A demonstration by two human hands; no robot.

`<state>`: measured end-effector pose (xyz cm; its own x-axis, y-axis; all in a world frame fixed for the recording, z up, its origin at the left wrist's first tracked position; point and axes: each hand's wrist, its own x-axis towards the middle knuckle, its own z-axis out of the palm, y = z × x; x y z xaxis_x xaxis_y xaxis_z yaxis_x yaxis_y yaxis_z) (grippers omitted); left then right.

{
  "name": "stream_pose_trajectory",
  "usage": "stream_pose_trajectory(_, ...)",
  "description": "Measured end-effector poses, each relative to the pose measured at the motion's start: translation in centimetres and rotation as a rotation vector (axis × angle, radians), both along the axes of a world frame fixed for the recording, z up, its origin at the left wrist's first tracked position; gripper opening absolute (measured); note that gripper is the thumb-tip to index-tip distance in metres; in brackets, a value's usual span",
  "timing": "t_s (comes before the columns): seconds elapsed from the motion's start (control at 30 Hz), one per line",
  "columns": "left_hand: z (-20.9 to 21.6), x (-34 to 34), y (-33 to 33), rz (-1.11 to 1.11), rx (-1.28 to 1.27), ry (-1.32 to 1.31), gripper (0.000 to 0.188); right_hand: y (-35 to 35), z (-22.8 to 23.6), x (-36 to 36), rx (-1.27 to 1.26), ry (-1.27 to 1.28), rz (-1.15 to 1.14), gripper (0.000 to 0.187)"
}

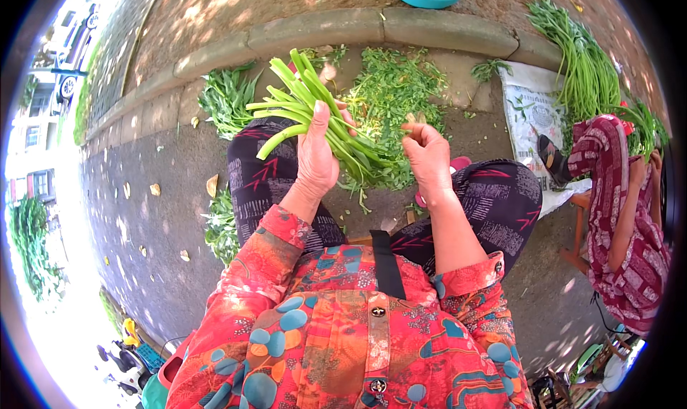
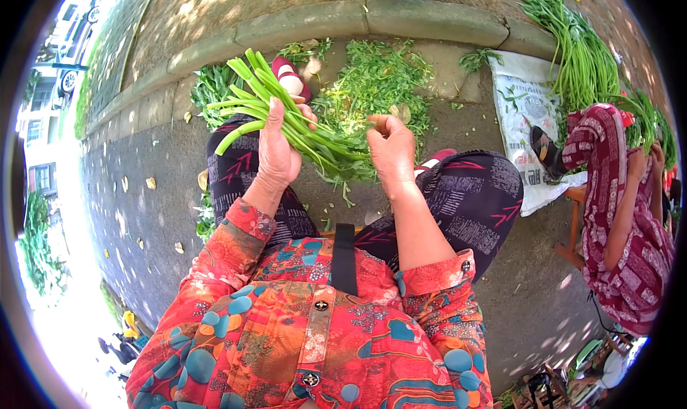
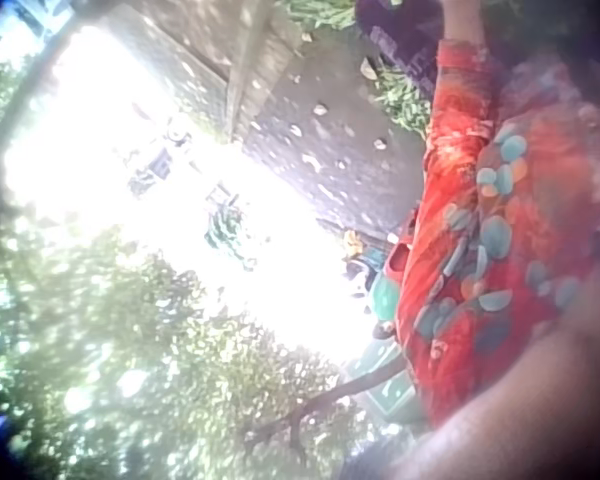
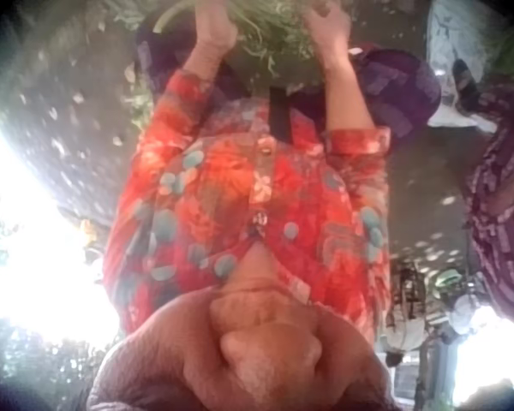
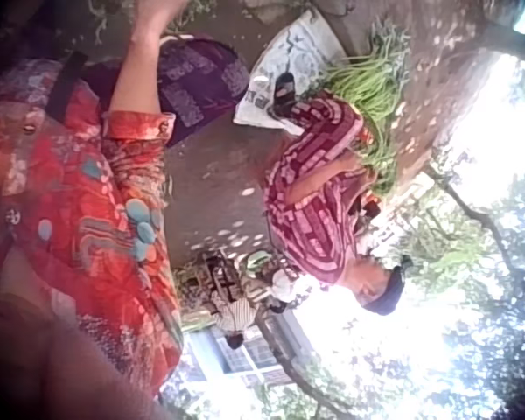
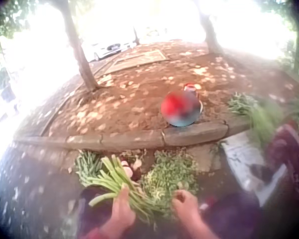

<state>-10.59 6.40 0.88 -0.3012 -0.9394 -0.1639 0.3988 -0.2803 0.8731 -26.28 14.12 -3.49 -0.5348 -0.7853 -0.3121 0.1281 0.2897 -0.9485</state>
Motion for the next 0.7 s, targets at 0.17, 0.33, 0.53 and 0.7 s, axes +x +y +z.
stream_pose_trajectory(0.17, 0.0, -0.1, 0.2, -0.008, 0.021, -0.024, 0.05, -0.2, 1.0, 0.6, -0.062, 0.126, 0.023, 0.018)
stream_pose_trajectory(0.33, -0.6, -0.2, 0.3, -0.018, 0.042, 0.0, 0.044, 0.0, 2.2, 1.4, -0.262, 0.213, 0.331, 0.014)
stream_pose_trajectory(0.53, -0.6, -0.4, 0.5, -0.037, 0.058, 0.019, 0.041, 0.3, 3.0, 1.6, -0.279, 0.36, 0.376, 0.011)
stream_pose_trajectory(0.7, 0.1, -0.9, 0.9, -0.011, 0.066, -0.022, 0.042, 0.2, 3.0, 1.8, -0.27, 0.403, 0.331, 0.006)
